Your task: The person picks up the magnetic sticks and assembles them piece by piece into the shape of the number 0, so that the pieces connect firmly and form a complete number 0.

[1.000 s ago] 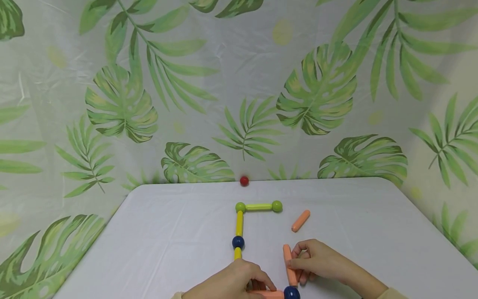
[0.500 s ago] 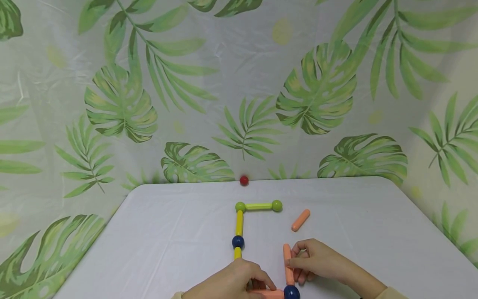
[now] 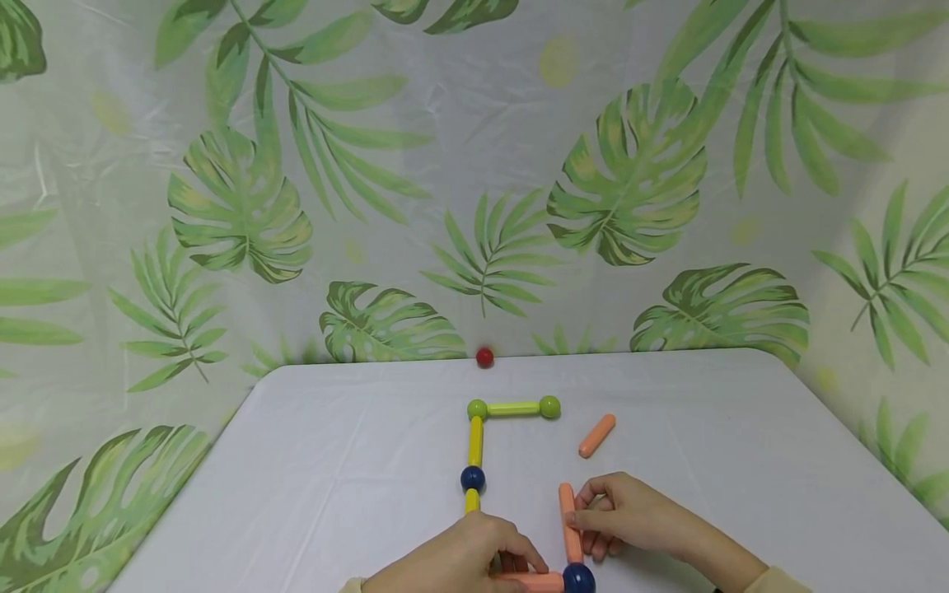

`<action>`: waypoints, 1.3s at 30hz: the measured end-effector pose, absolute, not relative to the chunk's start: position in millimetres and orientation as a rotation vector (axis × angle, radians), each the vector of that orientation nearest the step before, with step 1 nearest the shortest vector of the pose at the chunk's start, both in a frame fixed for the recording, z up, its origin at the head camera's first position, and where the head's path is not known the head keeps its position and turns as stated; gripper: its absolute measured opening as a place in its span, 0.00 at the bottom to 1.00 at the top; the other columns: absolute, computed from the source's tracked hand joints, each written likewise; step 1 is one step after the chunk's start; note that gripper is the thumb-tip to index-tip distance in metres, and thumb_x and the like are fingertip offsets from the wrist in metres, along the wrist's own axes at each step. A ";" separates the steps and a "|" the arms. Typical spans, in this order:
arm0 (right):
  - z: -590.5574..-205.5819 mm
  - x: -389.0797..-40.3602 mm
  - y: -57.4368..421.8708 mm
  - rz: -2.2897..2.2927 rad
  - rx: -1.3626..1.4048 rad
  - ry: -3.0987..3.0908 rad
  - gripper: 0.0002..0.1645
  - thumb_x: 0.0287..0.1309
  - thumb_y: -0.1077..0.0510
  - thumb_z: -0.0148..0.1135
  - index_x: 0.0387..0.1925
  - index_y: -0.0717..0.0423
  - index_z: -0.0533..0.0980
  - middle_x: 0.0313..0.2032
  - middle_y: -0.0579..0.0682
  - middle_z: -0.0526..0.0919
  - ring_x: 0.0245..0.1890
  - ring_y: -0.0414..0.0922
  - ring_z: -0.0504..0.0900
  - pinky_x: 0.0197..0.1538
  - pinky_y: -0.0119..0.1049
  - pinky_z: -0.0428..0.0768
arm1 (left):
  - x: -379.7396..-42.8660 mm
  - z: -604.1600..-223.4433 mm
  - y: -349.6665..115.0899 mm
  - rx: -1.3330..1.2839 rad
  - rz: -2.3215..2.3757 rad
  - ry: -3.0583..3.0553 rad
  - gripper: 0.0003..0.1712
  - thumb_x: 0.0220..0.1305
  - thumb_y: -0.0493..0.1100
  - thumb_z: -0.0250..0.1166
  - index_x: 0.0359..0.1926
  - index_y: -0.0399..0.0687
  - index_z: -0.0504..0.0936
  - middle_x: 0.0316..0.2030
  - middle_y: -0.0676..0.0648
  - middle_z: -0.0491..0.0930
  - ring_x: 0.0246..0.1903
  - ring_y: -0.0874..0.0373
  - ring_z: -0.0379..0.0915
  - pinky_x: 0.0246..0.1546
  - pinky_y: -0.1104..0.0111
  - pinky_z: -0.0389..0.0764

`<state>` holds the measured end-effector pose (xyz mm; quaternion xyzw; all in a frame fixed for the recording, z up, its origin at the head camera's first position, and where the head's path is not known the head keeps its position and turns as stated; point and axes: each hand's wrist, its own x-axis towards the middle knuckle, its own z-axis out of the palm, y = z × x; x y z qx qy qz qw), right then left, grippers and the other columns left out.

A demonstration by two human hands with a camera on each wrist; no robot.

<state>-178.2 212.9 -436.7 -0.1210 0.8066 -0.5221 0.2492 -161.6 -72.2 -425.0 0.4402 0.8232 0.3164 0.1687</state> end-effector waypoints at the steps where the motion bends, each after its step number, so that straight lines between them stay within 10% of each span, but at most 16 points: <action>1: -436.8 -178.3 213.4 -1.423 -0.334 2.197 0.14 0.73 0.52 0.68 0.42 0.60 0.80 0.24 0.49 0.89 0.24 0.38 0.86 0.28 0.29 0.81 | -161.6 -424.9 -72.2 1.252 0.898 2.343 0.10 0.72 0.43 0.73 0.52 0.52 0.92 0.37 0.64 0.87 0.35 0.80 0.76 0.38 0.82 0.81; 22: -415.0 -203.6 233.3 -1.343 -0.382 2.357 0.15 0.73 0.52 0.68 0.45 0.62 0.83 0.27 0.51 0.89 0.28 0.43 0.87 0.32 0.35 0.84 | -159.5 -416.0 -53.6 1.222 0.867 2.346 0.14 0.77 0.48 0.67 0.56 0.50 0.90 0.36 0.63 0.86 0.35 0.81 0.76 0.38 0.83 0.80; 39: -378.0 -323.2 205.9 -1.172 -0.521 2.608 0.20 0.77 0.48 0.64 0.55 0.60 0.81 0.44 0.59 0.89 0.43 0.50 0.89 0.46 0.43 0.85 | -160.7 -431.6 -26.2 1.184 0.753 2.368 0.19 0.75 0.46 0.71 0.63 0.57 0.87 0.47 0.64 0.89 0.37 0.81 0.71 0.46 0.83 0.76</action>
